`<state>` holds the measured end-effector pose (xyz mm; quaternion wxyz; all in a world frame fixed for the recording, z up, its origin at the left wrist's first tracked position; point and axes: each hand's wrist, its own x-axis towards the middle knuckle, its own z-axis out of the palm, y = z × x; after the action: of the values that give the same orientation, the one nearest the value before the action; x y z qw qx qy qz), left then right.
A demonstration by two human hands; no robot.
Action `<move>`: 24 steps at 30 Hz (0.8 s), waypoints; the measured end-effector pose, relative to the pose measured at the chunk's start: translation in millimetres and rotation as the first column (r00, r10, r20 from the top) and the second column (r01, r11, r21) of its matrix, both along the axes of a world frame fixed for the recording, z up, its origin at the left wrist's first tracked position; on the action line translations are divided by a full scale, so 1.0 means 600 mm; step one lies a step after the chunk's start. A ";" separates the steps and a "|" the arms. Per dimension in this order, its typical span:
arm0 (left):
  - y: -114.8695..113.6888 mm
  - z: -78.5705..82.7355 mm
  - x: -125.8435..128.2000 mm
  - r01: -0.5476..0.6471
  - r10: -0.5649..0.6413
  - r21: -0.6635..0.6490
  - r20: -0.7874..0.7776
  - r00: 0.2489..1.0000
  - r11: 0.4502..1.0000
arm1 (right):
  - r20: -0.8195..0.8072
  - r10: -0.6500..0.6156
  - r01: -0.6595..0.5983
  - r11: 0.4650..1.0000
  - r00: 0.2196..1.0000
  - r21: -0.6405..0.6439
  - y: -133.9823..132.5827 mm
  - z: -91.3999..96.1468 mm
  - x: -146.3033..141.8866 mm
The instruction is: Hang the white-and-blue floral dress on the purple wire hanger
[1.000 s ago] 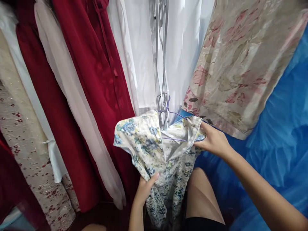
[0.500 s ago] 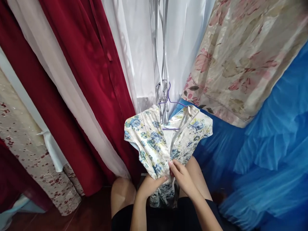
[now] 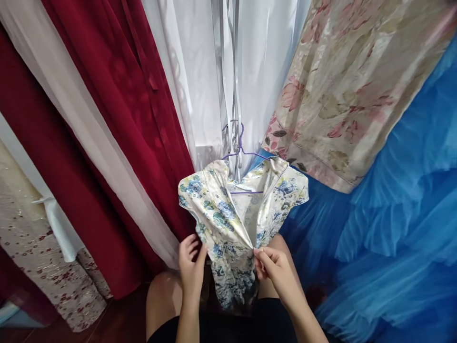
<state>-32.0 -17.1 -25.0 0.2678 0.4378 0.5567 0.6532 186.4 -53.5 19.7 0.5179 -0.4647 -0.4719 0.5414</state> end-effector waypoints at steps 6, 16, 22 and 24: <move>-0.027 0.027 0.079 0.077 -0.013 0.259 -0.243 0.970 0.963 | -0.010 -0.074 0.075 0.997 0.997 0.029 -0.004 0.004 -0.005; -0.053 0.029 0.183 0.387 -0.363 0.029 -0.294 0.884 0.921 | -0.067 0.080 -0.081 0.997 0.995 -0.014 0.005 0.027 0.013; -0.065 0.048 0.188 0.435 -0.407 -0.079 -0.535 0.740 0.897 | -0.128 0.051 -0.036 0.993 0.990 0.114 0.110 0.169 0.048; -0.071 0.047 0.198 0.403 -0.394 -0.138 -0.630 0.670 0.905 | -0.146 0.050 -0.028 0.988 0.988 0.153 0.149 0.230 0.052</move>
<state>86.5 -59.9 3.3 0.1933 0.7471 0.5009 0.3918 217.9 35.8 157.5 0.5747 -0.3731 -0.4801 0.5477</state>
